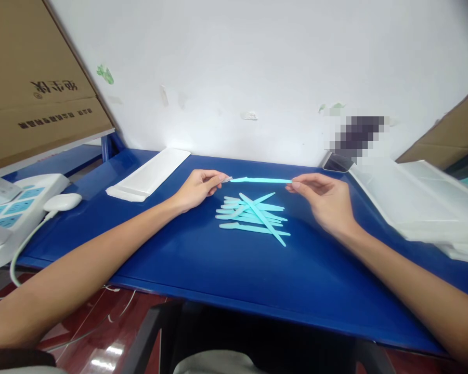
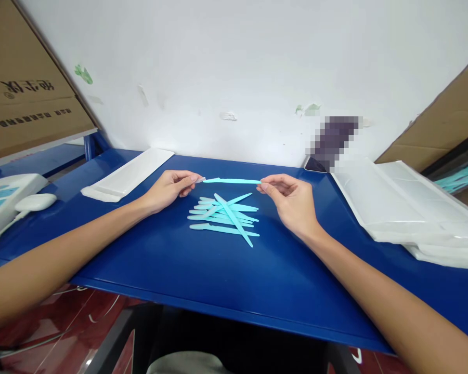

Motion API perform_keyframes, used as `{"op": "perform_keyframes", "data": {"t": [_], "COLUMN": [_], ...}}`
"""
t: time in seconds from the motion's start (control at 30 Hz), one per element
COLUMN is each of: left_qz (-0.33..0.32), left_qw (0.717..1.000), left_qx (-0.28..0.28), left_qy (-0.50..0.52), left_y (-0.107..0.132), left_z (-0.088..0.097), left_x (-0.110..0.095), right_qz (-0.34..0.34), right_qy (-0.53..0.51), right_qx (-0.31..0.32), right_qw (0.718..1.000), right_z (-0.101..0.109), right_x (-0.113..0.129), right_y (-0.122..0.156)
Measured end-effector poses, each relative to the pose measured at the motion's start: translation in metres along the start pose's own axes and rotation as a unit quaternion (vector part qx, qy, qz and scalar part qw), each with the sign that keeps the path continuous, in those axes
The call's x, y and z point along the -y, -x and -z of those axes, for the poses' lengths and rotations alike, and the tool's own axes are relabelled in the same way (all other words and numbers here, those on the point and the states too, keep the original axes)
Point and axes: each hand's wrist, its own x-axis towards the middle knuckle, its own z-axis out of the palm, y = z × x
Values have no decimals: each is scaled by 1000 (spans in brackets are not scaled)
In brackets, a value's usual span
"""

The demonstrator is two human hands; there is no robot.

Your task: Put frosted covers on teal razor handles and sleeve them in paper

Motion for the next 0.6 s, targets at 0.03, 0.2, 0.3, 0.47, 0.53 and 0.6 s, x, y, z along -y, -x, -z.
{"op": "perform_keyframes", "data": {"t": [0.03, 0.2, 0.3, 0.47, 0.53, 0.6], "left_qz": [-1, -13, -28, -52, -68, -96], "left_qw": [1000, 999, 997, 992, 989, 978], "left_qx": [3, 14, 24, 37, 52, 68], "left_qy": [-3, -42, -70, -107, -125, -172], "left_y": [0, 2, 5, 11, 11, 12], "left_z": [0, -2, -5, -9, -9, -10], "left_x": [0, 2, 1, -4, -4, -4], "right_qz": [-1, -4, 2, 38, 82, 131], "right_qy": [1, 12, 25, 99, 157, 216], "right_qx": [-1, 2, 28, 96, 115, 142], "right_qw": [1000, 1000, 999, 990, 977, 957], "right_z": [0, -2, -3, -1, 0, 0], "right_x": [0, 1, 4, 7, 5, 3], "right_y": [0, 1, 5, 11, 10, 10]}}
